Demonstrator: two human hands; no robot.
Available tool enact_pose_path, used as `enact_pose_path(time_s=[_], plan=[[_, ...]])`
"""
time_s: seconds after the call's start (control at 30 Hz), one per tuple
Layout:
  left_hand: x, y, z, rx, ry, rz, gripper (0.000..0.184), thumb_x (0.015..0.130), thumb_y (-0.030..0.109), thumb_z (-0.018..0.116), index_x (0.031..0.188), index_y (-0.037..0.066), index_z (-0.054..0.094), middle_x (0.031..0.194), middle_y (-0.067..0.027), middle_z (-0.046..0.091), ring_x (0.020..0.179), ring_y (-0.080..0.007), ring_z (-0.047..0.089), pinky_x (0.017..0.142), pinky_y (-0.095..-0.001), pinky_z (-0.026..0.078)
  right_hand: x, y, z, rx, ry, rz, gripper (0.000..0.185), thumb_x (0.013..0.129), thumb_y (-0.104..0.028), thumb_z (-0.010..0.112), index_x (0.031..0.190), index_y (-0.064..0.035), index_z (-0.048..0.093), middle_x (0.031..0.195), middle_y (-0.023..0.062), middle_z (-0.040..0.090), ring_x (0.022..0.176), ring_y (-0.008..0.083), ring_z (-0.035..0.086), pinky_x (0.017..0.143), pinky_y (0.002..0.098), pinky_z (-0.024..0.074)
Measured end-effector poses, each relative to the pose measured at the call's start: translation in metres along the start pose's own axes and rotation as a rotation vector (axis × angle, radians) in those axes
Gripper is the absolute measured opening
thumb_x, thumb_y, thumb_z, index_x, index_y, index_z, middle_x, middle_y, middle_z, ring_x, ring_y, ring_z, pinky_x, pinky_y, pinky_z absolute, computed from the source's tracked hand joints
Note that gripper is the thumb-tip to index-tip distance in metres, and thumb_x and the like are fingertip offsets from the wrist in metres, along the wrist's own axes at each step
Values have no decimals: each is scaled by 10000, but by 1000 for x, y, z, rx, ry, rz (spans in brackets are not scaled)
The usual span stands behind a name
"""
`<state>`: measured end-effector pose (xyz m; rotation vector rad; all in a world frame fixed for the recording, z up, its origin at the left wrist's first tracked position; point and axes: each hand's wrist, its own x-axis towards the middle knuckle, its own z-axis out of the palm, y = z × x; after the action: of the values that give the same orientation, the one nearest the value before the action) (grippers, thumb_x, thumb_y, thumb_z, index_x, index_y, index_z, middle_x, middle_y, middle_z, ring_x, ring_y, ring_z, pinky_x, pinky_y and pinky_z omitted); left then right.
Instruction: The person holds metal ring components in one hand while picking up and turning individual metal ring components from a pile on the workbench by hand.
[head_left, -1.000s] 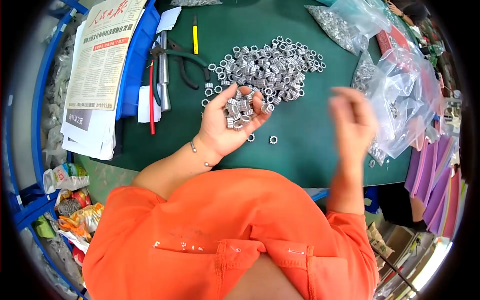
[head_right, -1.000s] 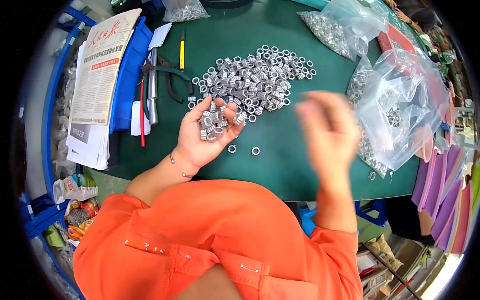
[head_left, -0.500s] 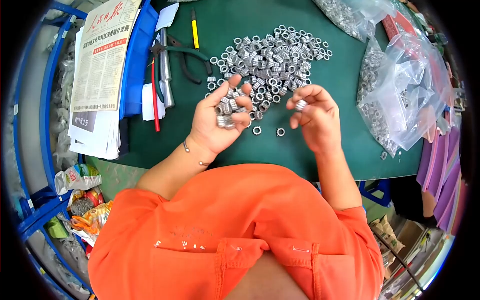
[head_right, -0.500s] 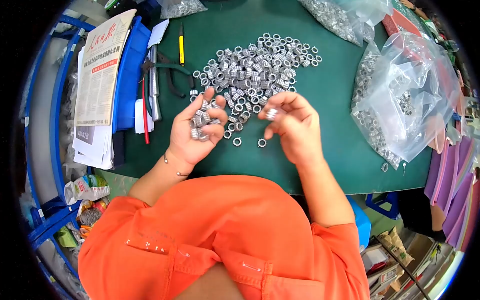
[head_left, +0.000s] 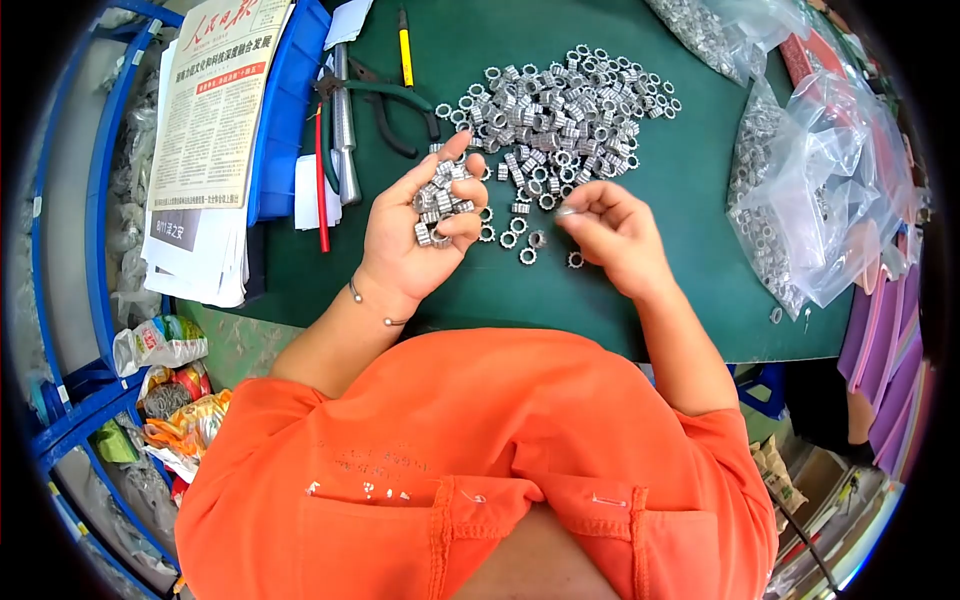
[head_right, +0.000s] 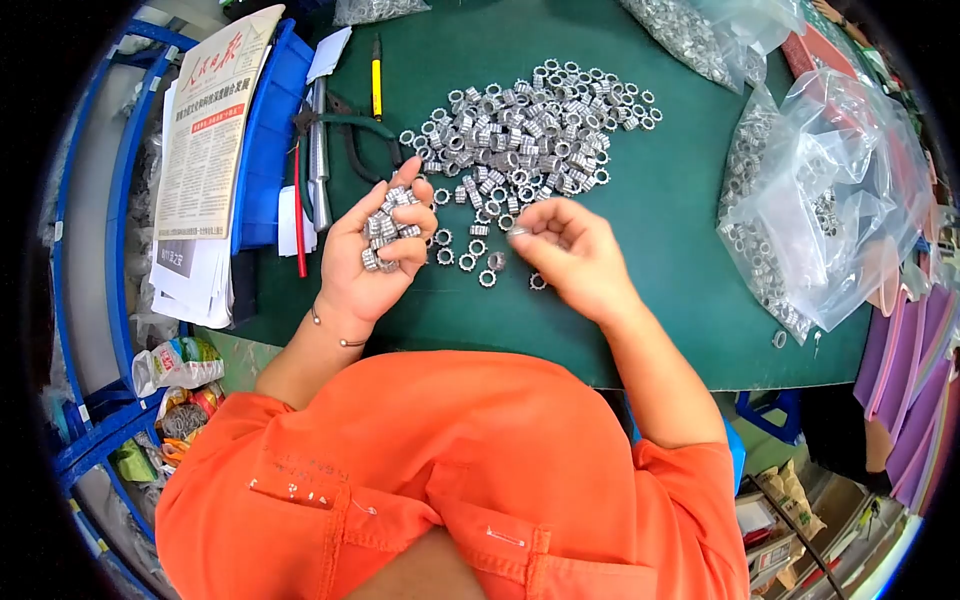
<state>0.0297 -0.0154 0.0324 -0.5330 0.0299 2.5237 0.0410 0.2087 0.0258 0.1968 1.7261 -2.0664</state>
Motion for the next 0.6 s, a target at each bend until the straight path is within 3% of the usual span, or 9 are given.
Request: enact_pose_path(time_s=[0.07, 0.13, 0.2, 0.27, 0.33, 0.4, 0.47, 0.6], plan=[[1, 3, -9, -7, -21, 10, 286, 950, 226, 402, 1190, 88, 477, 995, -82, 510, 772, -143, 490, 483, -227, 384, 2, -6, -17, 338, -175, 30, 210, 751, -27, 650, 936, -11, 551, 800, 23, 570, 594, 59, 493, 464, 196, 373], [3, 3, -11, -12, -46, 18, 289, 952, 230, 403, 1185, 86, 494, 987, -71, 508, 764, -134, 479, 464, -222, 372, 6, 0, -19, 167, -193, 21, 159, 778, -55, 622, 918, -15, 561, 796, 34, 568, 601, 77, 508, 501, 215, 405], [5, 1, -10, 28, -22, 23, 277, 951, 245, 414, 1164, 94, 504, 955, -52, 514, 742, -128, 476, 455, -222, 365, 8, 2, 0, -779, -16, -434, 128, 787, -79, 614, 901, -38, 574, 788, 64, 566, 596, 159, 553, 531, 280, 448], [3, -3, -4, 40, -12, 21, 277, 952, 239, 410, 1171, 96, 500, 954, -52, 512, 743, -129, 475, 457, -221, 365, 9, 7, 9, -1033, 81, -587, 111, 761, -99, 649, 847, -59, 592, 810, 103, 558, 668, 314, 566, 593, 389, 473], [1, -3, 1, 55, -4, 27, 277, 952, 233, 405, 1177, 98, 496, 954, -51, 509, 744, -129, 473, 458, -221, 365, 10, 9, 6, -1048, 48, -623, 103, 763, -62, 639, 845, -42, 579, 804, 104, 553, 658, 300, 565, 601, 367, 472], [-2, -2, 3, 78, 17, 22, 287, 953, 222, 400, 1201, 103, 481, 950, -45, 503, 737, -129, 469, 459, -219, 364, 14, 8, 1, -838, 33, -707, 115, 761, -20, 633, 852, -30, 563, 788, 105, 550, 650, 268, 559, 600, 331, 466], [-2, 0, -1, 90, 2, 12, 257, 949, 212, 406, 1162, 95, 490, 950, -41, 496, 726, -128, 463, 459, -219, 365, 7, 8, -3, -492, 57, -437, 82, 786, 16, 613, 826, -21, 553, 774, 56, 556, 675, 149, 535, 610, 268, 445], [2, 0, -8, 117, -13, 7, 149, 940, 201, 435, 1002, 86, 506, 931, -40, 499, 712, -123, 458, 455, -215, 367, 5, 14, -6, -416, 98, -595, 155, 762, 40, 629, 847, -24, 515, 848, 58, 564, 750, 115, 533, 658, 238, 440]])
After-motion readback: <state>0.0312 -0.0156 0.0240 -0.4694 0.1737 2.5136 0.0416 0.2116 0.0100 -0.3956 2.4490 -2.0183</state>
